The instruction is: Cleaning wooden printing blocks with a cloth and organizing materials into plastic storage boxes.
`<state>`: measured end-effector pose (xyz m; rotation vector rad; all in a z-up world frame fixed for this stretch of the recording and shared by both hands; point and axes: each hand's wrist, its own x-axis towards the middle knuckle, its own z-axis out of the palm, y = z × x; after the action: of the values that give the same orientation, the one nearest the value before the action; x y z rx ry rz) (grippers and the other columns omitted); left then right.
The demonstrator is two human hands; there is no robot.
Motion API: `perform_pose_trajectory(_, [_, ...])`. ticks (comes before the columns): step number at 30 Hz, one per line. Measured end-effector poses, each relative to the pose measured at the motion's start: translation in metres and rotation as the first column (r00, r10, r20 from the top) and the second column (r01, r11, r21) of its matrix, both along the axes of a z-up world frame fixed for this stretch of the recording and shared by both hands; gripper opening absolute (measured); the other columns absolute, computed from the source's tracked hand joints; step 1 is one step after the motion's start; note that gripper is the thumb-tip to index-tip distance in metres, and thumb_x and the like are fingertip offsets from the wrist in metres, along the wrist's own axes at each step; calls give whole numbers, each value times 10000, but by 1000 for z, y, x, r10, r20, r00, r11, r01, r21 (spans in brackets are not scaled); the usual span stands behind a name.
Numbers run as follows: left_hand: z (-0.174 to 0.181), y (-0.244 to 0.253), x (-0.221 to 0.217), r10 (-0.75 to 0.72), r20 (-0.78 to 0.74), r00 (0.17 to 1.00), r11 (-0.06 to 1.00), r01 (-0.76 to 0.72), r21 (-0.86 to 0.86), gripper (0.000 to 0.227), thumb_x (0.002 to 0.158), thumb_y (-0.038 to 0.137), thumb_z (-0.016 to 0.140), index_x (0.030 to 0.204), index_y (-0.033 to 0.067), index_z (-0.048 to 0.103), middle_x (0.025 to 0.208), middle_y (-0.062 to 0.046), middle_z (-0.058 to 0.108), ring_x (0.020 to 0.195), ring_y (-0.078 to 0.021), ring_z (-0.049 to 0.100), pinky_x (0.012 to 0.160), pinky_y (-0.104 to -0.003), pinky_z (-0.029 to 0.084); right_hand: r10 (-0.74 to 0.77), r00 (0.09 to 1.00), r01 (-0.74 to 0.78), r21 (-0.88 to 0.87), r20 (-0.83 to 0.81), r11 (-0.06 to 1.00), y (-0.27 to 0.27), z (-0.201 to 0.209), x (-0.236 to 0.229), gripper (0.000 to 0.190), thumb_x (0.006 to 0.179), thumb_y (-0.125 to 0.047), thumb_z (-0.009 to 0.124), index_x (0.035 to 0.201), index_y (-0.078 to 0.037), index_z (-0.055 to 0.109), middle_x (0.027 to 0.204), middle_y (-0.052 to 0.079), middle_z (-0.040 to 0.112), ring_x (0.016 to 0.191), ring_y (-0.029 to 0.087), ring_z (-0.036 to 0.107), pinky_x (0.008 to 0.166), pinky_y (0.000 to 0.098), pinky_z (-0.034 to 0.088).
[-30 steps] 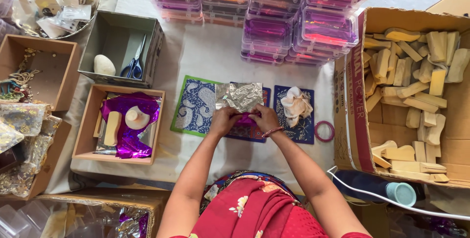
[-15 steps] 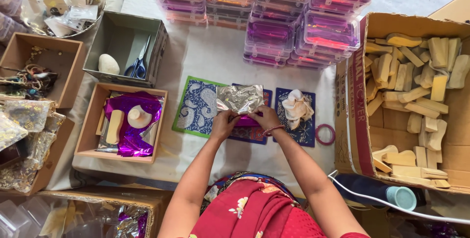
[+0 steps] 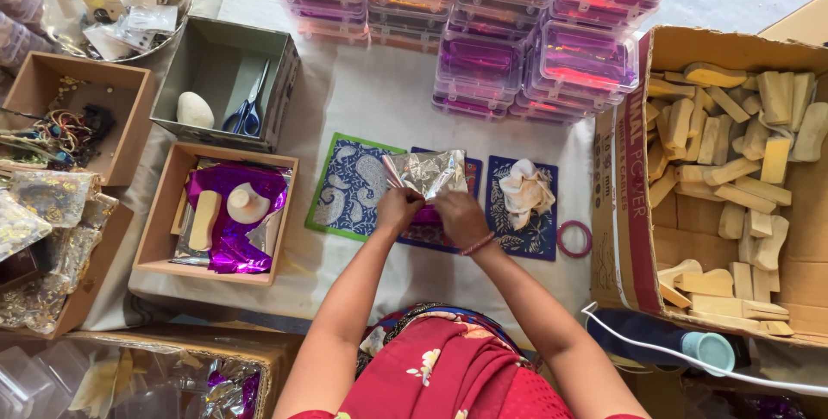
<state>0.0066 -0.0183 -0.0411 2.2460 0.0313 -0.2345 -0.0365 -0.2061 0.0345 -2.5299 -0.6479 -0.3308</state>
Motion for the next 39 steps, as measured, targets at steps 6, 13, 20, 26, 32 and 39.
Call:
perform_pose_trajectory(6, [8,1,4,5,-94,996,998,1,68,209,765,377,791,919,244,839,878,-60,786,843,-278,753,804,-429,572,145,989,-144,51,-22,988,4,-4,-11,386,791,-14,699,1178,-18,700,1224,143,707,1129,315,677,973,411,541])
perform_pose_trajectory(13, [62,-10,-24,-108,442,890,882,-120,457,112,854,260,712,842,175,783,912,-64,749,967,-278,675,904,-497,393,89,898,-104,-12,-432,994,-4,-2,21,430,747,-38,746,1172,-99,720,1161,121,728,1085,327,678,945,415,535])
perform_pose_trajectory(20, [71,-6,-76,-315,607,729,906,42,420,256,880,221,669,1079,63,706,1094,-91,705,1072,-238,643,1079,-460,400,39,871,-46,-2,-490,999,-2,3,22,396,706,-21,757,1076,-93,634,1046,140,739,1048,370,685,882,456,545])
perform_pose_trajectory(26, [42,4,-78,-374,573,729,845,12,535,446,888,246,681,1304,87,657,1322,-60,664,1264,-208,597,1164,-500,327,45,842,-42,18,-538,999,0,9,30,482,688,-55,824,1066,-68,526,1023,126,747,1025,373,696,852,462,546])
perform_pose_trajectory(32, [109,29,-67,-136,453,881,860,-122,496,756,611,383,787,1294,101,631,1342,-165,611,1309,-334,515,1114,-610,195,47,832,-19,56,-552,998,-3,11,31,512,643,-69,891,1024,-61,550,997,117,749,997,350,710,824,445,552])
perform_pose_trajectory(39, [81,9,-78,-354,603,715,930,200,308,389,874,87,647,1261,89,677,1241,-91,676,1137,-285,633,1063,-452,453,28,844,-30,4,-536,1000,-4,-2,42,434,646,-50,847,997,-67,594,945,119,745,953,346,722,805,433,559])
